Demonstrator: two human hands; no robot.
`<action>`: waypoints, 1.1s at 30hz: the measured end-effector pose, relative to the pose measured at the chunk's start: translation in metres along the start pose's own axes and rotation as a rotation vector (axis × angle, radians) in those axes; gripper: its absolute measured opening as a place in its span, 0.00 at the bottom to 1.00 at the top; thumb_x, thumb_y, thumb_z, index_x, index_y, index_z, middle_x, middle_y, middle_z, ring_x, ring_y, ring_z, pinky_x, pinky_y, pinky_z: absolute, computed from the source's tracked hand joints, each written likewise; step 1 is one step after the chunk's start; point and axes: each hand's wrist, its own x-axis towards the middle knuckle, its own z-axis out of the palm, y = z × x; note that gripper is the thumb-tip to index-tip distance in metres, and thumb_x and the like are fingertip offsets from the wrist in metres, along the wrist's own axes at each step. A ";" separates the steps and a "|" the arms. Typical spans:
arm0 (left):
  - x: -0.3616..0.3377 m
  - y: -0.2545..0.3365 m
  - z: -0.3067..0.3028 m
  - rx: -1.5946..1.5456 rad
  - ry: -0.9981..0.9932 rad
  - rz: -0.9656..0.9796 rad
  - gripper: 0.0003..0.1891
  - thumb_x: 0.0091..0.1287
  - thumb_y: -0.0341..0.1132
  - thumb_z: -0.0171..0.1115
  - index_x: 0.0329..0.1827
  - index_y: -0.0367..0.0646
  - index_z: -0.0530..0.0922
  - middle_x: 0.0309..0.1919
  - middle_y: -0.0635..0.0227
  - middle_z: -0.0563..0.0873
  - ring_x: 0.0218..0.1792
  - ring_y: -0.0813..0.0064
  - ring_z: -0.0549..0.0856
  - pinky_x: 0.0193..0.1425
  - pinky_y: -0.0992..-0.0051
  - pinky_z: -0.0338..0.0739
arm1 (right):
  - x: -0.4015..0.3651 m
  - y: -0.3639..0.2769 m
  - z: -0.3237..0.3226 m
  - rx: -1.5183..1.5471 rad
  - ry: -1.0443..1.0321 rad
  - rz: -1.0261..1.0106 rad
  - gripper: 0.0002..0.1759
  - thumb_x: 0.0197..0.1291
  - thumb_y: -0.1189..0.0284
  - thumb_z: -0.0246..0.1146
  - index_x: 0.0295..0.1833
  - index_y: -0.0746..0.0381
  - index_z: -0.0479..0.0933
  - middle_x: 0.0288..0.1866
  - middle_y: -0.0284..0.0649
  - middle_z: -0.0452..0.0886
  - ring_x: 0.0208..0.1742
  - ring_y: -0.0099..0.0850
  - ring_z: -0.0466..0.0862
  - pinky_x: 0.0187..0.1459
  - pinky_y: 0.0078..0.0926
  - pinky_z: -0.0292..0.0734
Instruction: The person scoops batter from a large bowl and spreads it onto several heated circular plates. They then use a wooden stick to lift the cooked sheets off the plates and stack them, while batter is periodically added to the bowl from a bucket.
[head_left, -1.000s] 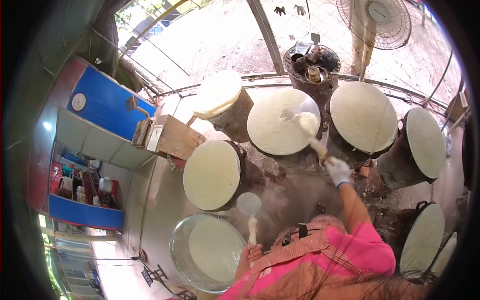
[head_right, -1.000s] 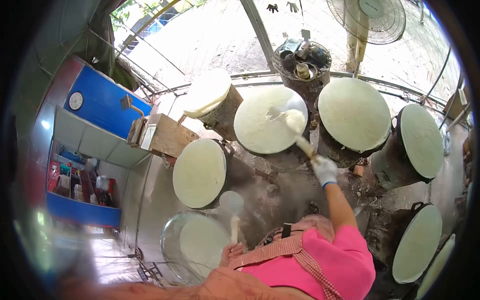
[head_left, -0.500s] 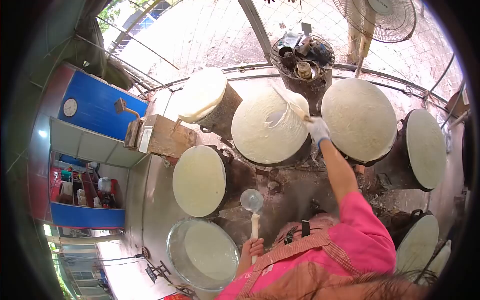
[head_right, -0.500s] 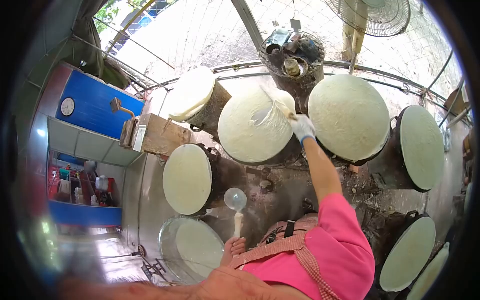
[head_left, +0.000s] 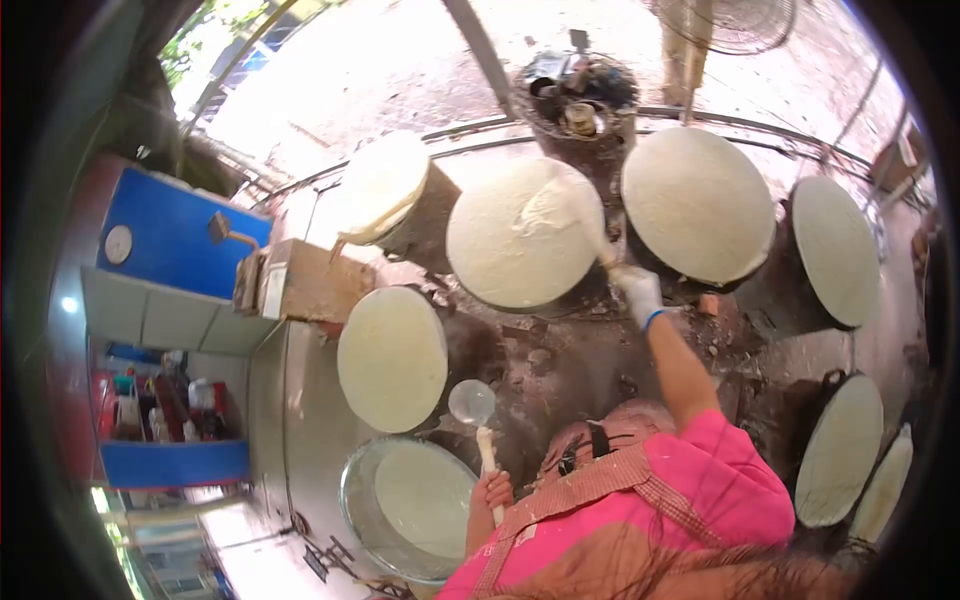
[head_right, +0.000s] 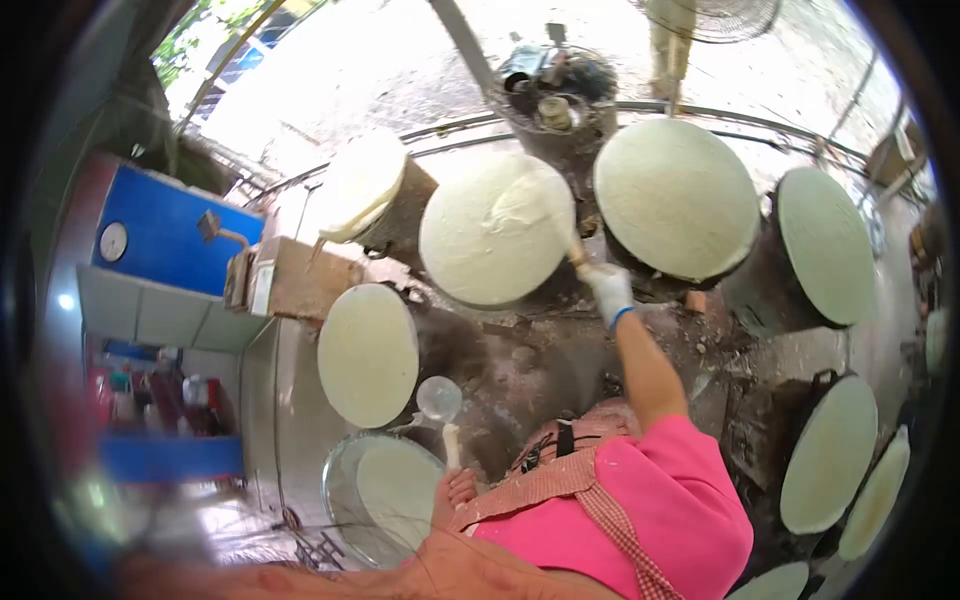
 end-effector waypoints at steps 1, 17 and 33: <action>0.004 0.008 -0.004 0.015 0.006 -0.043 0.13 0.68 0.33 0.46 0.23 0.43 0.61 0.15 0.76 0.62 0.13 0.85 0.62 0.13 0.83 0.57 | -0.012 0.018 0.016 0.082 -0.022 -0.076 0.09 0.52 0.72 0.65 0.36 0.67 0.81 0.25 0.35 0.81 0.26 0.24 0.77 0.28 0.24 0.71; 0.078 0.063 0.048 -0.124 -0.061 -0.211 0.14 0.64 0.35 0.44 0.19 0.45 0.59 0.11 0.72 0.63 0.08 0.79 0.62 0.11 0.77 0.59 | 0.015 -0.039 -0.012 -1.400 0.004 -0.883 0.13 0.59 0.56 0.56 0.35 0.51 0.81 0.20 0.43 0.79 0.22 0.41 0.81 0.25 0.40 0.75; 0.289 0.005 0.206 0.660 0.192 0.377 0.11 0.61 0.30 0.53 0.26 0.46 0.59 0.13 0.76 0.60 0.10 0.84 0.61 0.09 0.84 0.55 | -0.069 0.031 0.007 -1.271 0.192 -0.696 0.12 0.54 0.55 0.61 0.32 0.51 0.80 0.20 0.44 0.77 0.21 0.44 0.79 0.27 0.41 0.75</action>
